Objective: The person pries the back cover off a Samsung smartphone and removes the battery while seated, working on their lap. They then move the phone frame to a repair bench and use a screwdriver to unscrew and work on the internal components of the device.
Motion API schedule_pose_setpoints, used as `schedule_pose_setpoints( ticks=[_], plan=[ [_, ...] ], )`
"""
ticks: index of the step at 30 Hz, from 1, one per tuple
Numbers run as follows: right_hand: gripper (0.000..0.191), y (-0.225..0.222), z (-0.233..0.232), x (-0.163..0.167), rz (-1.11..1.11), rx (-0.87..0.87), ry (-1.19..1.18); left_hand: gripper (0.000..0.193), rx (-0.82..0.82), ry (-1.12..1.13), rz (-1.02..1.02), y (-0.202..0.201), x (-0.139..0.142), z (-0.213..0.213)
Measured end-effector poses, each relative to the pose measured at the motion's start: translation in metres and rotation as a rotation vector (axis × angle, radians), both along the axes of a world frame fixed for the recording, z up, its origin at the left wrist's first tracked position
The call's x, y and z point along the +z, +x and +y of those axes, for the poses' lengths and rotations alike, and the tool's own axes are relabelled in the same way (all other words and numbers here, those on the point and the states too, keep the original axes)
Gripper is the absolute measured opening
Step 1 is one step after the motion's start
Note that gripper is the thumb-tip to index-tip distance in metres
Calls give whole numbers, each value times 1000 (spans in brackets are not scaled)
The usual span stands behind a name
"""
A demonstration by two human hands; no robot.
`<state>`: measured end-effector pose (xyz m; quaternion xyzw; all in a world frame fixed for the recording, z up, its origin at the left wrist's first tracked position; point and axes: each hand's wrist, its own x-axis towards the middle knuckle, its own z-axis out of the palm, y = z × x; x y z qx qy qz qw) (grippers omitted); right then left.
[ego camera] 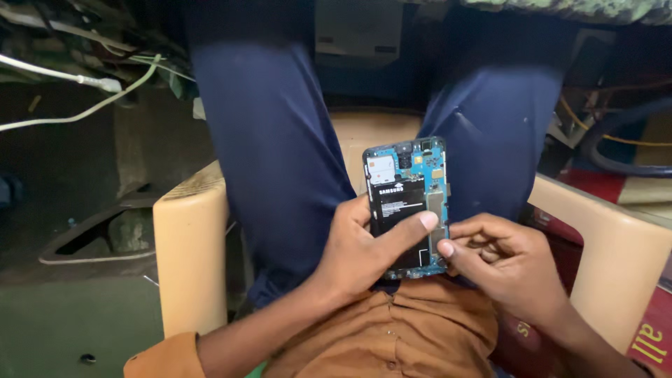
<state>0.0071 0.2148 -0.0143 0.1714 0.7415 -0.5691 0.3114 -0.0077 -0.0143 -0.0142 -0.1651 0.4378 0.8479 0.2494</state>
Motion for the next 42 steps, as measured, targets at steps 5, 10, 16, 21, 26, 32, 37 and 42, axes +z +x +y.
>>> schedule_pose_setpoints(
  ticks=[5, 10, 16, 21, 26, 32, 37, 42],
  plan=[
    [17, -2, -2, 3, -24, 55, 1, 17, -3, -27, 28, -1, 3, 0],
    [23, -3, -5, 10, -46, 26, -30, 17, -18, -20, 38, 1, 4, 1],
    [20, -5, -7, 12, -18, 36, -29, 23, -4, 40, 18, 2, 2, 3],
    [19, -3, -5, 10, -8, 39, -22, 25, 0, 115, -47, 2, 1, 3],
    [18, -5, -5, 11, -9, 52, -12, 24, -10, 134, -38, 1, 0, 2],
    [19, -2, 1, 3, -39, 34, -9, 26, -32, 0, -46, 1, -3, 3],
    [18, -5, 6, 2, -6, 30, -170, 26, -35, -31, -12, -5, 0, 10],
    [19, -21, -10, 31, 42, 39, -209, 24, -40, -37, -98, -3, 9, 11]
  ],
)
